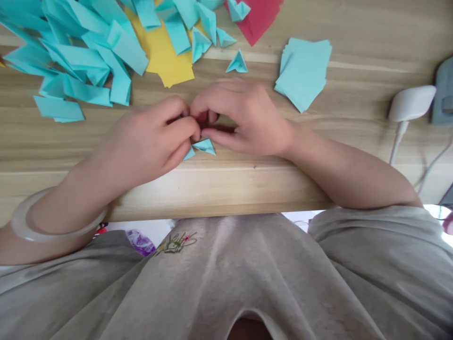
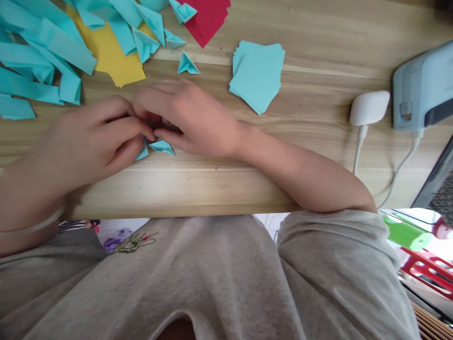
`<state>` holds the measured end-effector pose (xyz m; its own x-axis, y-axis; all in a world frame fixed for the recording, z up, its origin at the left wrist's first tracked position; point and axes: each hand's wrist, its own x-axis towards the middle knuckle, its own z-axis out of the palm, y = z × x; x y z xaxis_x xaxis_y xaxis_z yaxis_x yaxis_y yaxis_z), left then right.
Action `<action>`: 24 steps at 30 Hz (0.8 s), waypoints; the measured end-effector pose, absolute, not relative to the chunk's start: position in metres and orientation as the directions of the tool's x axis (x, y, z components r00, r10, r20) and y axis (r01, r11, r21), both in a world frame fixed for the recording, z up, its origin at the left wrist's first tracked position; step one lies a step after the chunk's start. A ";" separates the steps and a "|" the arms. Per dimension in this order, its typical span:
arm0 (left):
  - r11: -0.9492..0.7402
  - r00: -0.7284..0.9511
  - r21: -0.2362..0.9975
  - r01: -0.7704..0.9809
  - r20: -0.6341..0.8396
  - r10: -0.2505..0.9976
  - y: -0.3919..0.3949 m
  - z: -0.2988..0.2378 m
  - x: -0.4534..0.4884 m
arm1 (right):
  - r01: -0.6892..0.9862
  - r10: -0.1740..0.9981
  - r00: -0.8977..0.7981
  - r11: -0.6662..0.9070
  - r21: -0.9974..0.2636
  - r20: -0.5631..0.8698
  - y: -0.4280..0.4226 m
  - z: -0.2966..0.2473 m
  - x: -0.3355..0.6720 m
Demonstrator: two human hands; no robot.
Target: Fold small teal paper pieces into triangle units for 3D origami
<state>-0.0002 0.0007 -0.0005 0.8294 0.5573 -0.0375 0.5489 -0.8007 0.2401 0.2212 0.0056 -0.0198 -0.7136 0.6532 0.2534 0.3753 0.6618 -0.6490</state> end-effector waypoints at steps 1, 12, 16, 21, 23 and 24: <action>-0.799 0.827 0.241 0.551 -0.035 0.561 0.000 0.000 0.000 | 0.378 0.655 -0.711 0.661 -0.648 0.254 0.006 -0.020 0.221; -0.790 0.821 0.254 0.558 -0.031 0.569 -0.001 0.000 0.000 | 0.384 0.650 -0.716 0.671 -0.634 0.254 0.007 -0.018 0.219; -0.737 0.786 0.296 0.607 -0.089 0.612 -0.003 0.002 0.002 | 0.388 0.657 -0.717 0.653 -0.651 0.232 0.006 -0.015 0.219; -0.641 0.732 0.382 0.666 -0.165 0.661 -0.003 0.007 0.003 | 0.401 0.650 -0.735 0.644 -0.651 0.190 0.007 -0.014 0.220; -0.680 0.756 0.350 0.644 -0.155 0.636 -0.002 0.007 0.003 | 0.394 0.652 -0.730 0.647 -0.653 0.205 0.007 -0.015 0.221; -0.707 0.773 0.330 0.625 -0.137 0.619 -0.002 0.006 0.002 | 0.390 0.650 -0.730 0.650 -0.652 0.211 0.007 -0.016 0.221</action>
